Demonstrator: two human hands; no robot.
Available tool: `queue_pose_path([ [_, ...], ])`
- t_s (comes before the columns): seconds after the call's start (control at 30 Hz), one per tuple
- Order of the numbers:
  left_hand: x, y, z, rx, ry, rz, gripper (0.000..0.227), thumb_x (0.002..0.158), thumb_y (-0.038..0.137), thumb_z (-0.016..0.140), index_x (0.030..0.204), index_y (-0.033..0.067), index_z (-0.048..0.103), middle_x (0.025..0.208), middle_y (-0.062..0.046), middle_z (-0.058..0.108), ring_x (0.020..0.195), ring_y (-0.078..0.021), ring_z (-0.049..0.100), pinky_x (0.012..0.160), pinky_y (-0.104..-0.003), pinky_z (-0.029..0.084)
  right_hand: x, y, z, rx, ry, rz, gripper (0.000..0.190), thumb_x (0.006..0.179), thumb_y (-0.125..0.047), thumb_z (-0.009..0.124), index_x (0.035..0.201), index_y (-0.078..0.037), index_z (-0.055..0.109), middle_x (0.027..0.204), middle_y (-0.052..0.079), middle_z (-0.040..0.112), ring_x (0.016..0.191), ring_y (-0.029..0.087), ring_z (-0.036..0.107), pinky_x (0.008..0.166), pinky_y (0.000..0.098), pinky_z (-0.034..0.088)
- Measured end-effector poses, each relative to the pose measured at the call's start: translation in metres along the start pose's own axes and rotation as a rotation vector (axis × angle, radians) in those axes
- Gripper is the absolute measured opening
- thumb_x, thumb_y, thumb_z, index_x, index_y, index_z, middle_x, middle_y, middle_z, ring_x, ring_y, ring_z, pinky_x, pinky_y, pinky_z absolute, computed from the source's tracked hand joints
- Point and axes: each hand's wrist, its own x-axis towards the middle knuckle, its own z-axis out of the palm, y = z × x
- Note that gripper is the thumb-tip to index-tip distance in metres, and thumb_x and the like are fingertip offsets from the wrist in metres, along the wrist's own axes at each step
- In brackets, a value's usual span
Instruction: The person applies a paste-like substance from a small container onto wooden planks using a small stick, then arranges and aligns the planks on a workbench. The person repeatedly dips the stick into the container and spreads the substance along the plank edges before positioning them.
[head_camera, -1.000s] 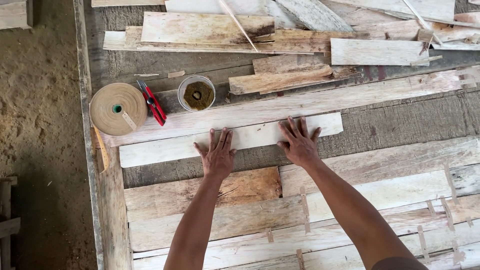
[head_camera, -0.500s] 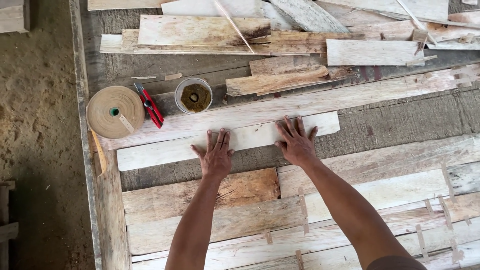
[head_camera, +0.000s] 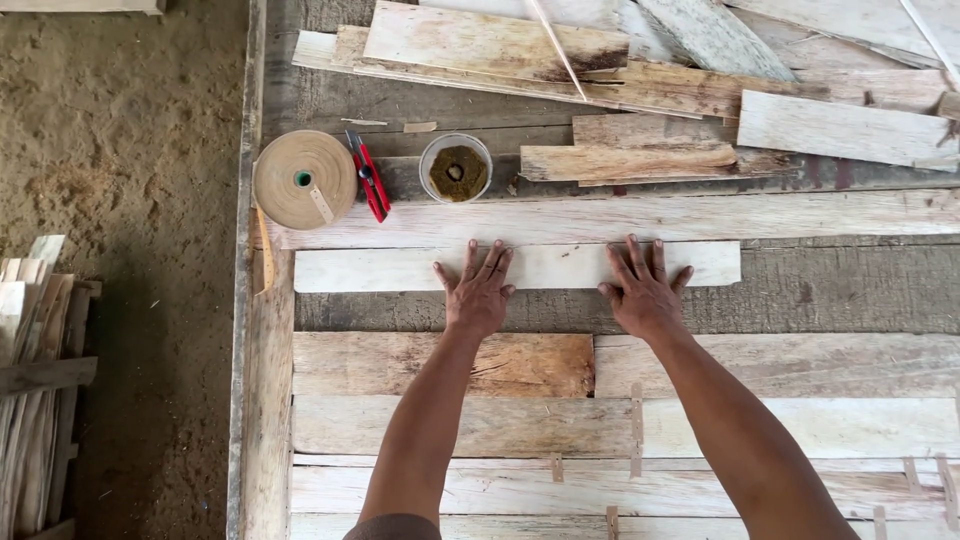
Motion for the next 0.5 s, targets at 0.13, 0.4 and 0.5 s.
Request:
queue_pose_path([
  [0.13, 0.001, -0.002, 0.003, 0.01, 0.017, 0.038, 0.063, 0.109, 0.052, 0.028, 0.167, 0.0348, 0.008, 0.175, 0.014, -0.004, 0.161, -0.0268, -0.009, 0.115, -0.085, 0.001, 0.0, -0.001, -0.001, -0.006, -0.019, 0.028, 0.068, 0.104, -0.065, 0.027, 0.165, -0.047, 0.002, 0.176, -0.009, -0.013, 0.16, 0.032, -0.013, 0.118, 0.0785, 0.002],
  [0.4, -0.006, 0.001, 0.002, 0.021, 0.07, 0.016, 0.062, 0.111, 0.052, 0.025, 0.167, 0.0332, 0.007, 0.175, 0.012, -0.003, 0.16, -0.0276, -0.007, 0.117, -0.082, 0.004, -0.002, -0.004, -0.001, -0.03, -0.008, 0.003, 0.067, 0.105, -0.067, 0.023, 0.166, -0.045, 0.004, 0.176, -0.007, -0.013, 0.16, 0.035, -0.015, 0.116, 0.0811, 0.002],
  [0.5, -0.003, 0.0, 0.001, 0.041, 0.068, 0.013, 0.064, 0.109, 0.053, 0.028, 0.167, 0.0331, 0.01, 0.175, 0.012, 0.0, 0.161, -0.0275, -0.006, 0.117, -0.082, 0.003, -0.005, -0.011, -0.009, -0.029, 0.024, 0.03, 0.066, 0.105, -0.065, 0.025, 0.165, -0.046, 0.005, 0.176, -0.009, -0.011, 0.16, 0.034, -0.014, 0.118, 0.0802, 0.001],
])
